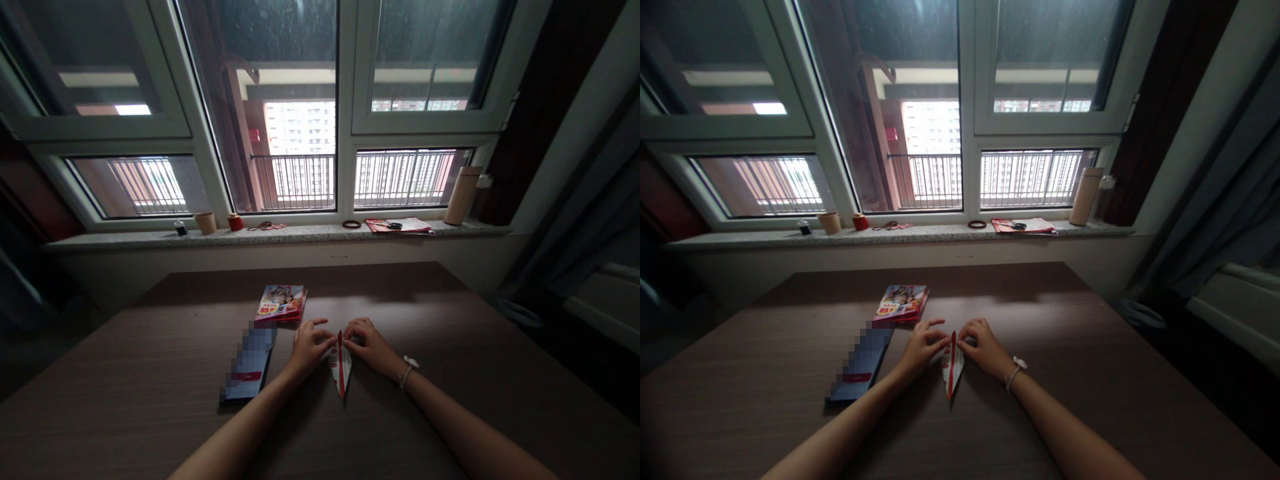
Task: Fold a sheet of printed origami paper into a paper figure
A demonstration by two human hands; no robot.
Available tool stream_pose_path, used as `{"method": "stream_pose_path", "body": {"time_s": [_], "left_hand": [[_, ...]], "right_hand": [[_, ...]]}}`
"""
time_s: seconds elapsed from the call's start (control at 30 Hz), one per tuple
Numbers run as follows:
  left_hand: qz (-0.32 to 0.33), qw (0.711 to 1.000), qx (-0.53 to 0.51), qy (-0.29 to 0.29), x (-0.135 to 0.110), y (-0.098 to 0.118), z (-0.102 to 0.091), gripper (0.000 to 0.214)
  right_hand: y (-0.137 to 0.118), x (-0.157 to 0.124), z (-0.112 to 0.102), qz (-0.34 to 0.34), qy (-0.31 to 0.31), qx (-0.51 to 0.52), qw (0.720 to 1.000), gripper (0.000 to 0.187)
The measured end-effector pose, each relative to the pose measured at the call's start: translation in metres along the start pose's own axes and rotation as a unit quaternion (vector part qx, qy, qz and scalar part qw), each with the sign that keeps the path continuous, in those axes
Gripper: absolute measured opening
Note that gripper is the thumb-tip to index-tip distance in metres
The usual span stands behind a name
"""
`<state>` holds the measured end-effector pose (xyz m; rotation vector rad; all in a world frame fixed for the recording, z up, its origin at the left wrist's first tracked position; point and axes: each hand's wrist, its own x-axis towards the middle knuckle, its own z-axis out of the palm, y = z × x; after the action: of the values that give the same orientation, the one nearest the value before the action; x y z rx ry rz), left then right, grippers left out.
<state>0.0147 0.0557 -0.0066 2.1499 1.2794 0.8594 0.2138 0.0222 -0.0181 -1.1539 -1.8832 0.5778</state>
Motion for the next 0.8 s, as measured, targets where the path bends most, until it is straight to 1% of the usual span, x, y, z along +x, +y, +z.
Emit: {"method": "stream_pose_path", "body": {"time_s": [0.17, 0.33, 0.57, 0.8], "left_hand": [[-0.005, 1.0, 0.003, -0.011, -0.0001, 0.0015, -0.0024, 0.012], [-0.007, 1.0, 0.004, -0.007, -0.0013, 0.0034, -0.003, 0.008], [-0.007, 1.0, -0.006, -0.005, 0.001, -0.002, 0.0, 0.018], [-0.004, 1.0, 0.0, -0.003, 0.0019, -0.0039, 0.0004, 0.017]], "right_hand": [[-0.0022, -0.0009, -0.0003, 0.0, -0.012, 0.002, 1.0, 0.008], [-0.005, -0.0017, -0.0002, -0.003, -0.019, 0.006, 1.0, 0.005], [-0.0044, -0.0012, -0.0005, 0.0, -0.015, 0.002, 1.0, 0.005], [-0.0064, -0.0013, -0.0006, -0.007, -0.026, -0.005, 1.0, 0.003]]}}
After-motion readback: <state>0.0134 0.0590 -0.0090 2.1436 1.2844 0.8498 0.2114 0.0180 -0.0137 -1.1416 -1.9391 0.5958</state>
